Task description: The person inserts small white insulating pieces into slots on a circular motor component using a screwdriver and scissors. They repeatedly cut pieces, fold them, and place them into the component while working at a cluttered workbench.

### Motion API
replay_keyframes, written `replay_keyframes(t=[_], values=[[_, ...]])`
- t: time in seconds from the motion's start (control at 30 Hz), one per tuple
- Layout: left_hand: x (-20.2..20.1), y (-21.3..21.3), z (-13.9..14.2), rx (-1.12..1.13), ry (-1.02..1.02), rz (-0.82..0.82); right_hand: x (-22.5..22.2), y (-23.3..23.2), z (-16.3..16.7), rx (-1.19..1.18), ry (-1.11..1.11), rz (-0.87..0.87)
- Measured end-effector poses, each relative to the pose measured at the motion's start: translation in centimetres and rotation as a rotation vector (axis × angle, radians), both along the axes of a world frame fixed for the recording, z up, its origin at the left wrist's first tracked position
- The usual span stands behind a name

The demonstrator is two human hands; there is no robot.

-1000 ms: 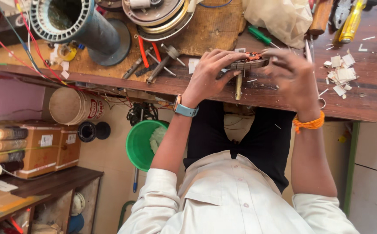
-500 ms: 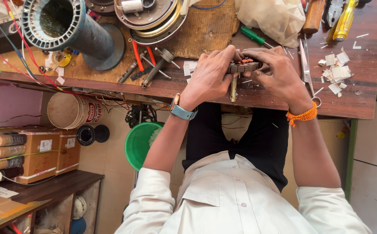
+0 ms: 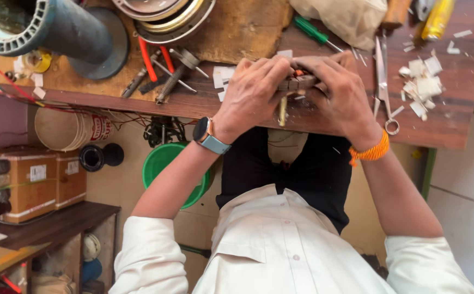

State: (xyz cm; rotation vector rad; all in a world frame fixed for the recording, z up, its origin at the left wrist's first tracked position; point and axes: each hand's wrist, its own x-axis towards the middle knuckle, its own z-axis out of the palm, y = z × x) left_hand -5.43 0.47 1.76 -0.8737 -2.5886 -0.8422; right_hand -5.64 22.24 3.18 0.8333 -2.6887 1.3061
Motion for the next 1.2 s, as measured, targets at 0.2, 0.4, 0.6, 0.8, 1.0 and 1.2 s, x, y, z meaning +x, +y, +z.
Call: replay_keyframes(t=[0.2,0.4,0.6,0.8,1.0,1.2], values=[[-0.5,-0.1,-0.3,0.034,-0.029,-0.002,2.6,8.5,0.6,-0.161,0.101,-0.339],[0.9,-1.4,-2.3,0.435,0.057,-0.009,2.2,15.7,-3.0,0.150,0.224,-0.558],[4.8,-2.8,-2.6,0.558,-0.004,0.049,-2.3,15.3,-4.4,0.564,0.189,-0.544],[7.3,-2.9,-2.5,0.657,-0.223,0.016,-3.8,14.6,-2.6,0.079,-0.121,-0.577],[10.3,3.1,-2.4,0.636,-0.400,-0.242,6.7,9.3,-2.1,-0.626,-0.452,-0.538],[11.3,9.1,-4.8,0.786,-0.592,-0.431,14.7,5.4,-3.3,-1.013,-0.888,-0.361]])
